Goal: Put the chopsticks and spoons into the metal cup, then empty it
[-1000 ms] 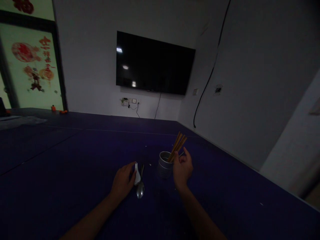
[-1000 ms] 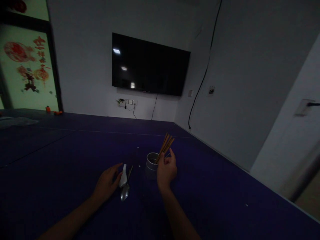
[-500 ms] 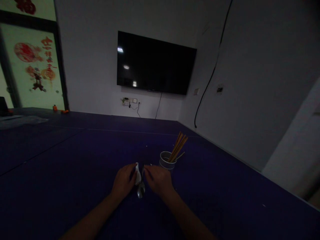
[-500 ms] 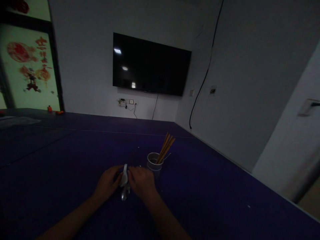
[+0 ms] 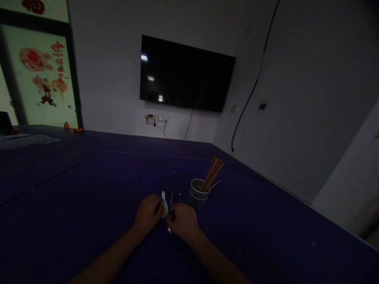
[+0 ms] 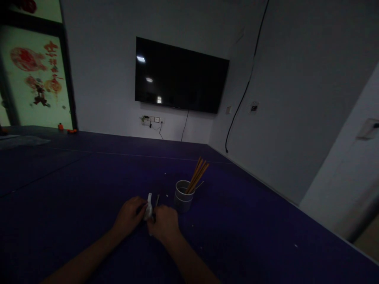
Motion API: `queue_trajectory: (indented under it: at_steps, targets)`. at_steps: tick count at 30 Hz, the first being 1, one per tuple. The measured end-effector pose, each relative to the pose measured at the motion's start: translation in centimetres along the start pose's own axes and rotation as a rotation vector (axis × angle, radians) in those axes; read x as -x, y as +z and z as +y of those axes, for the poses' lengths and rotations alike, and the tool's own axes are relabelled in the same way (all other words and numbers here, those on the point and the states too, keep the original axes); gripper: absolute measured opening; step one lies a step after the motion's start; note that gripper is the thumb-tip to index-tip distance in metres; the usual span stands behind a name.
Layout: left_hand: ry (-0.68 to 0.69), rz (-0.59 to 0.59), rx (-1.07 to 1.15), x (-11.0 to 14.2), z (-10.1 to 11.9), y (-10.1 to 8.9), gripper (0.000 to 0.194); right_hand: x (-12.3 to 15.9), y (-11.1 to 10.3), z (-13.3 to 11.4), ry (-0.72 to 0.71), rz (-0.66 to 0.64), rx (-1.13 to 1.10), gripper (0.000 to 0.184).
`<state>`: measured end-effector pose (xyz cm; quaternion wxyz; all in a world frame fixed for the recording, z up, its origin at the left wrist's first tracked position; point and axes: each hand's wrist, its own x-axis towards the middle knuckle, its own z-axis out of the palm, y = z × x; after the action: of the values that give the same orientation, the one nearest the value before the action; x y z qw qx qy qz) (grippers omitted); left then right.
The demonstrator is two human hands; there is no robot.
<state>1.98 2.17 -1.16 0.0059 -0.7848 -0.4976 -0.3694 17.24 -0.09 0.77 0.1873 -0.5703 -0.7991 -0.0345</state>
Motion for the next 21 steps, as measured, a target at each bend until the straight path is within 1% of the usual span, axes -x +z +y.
queue_trajectory:
  at_steps: [4,9,13,18,21]
  targets:
    - [-0.014,-0.023,-0.005,-0.01,0.11,0.01,0.027,-0.11,-0.17,-0.08,0.055,0.001,0.013,0.022]
    - [-0.038,-0.041,0.019,-0.08,0.15,0.02,0.024,-0.34,-0.06,0.24,0.132,-0.044,0.068,0.025]
    - [-0.038,-0.047,0.033,-0.12,0.11,0.05,0.024,-0.56,0.37,0.59,0.144,-0.046,0.09,0.023]
    - [-0.047,-0.067,0.015,-0.06,0.24,-0.1,0.027,-0.79,0.72,0.76,0.191,-0.035,0.112,0.029]
    - [-0.041,-0.079,0.013,-0.02,0.3,-0.19,0.028,-0.8,0.62,0.67,0.19,-0.019,0.107,0.03]
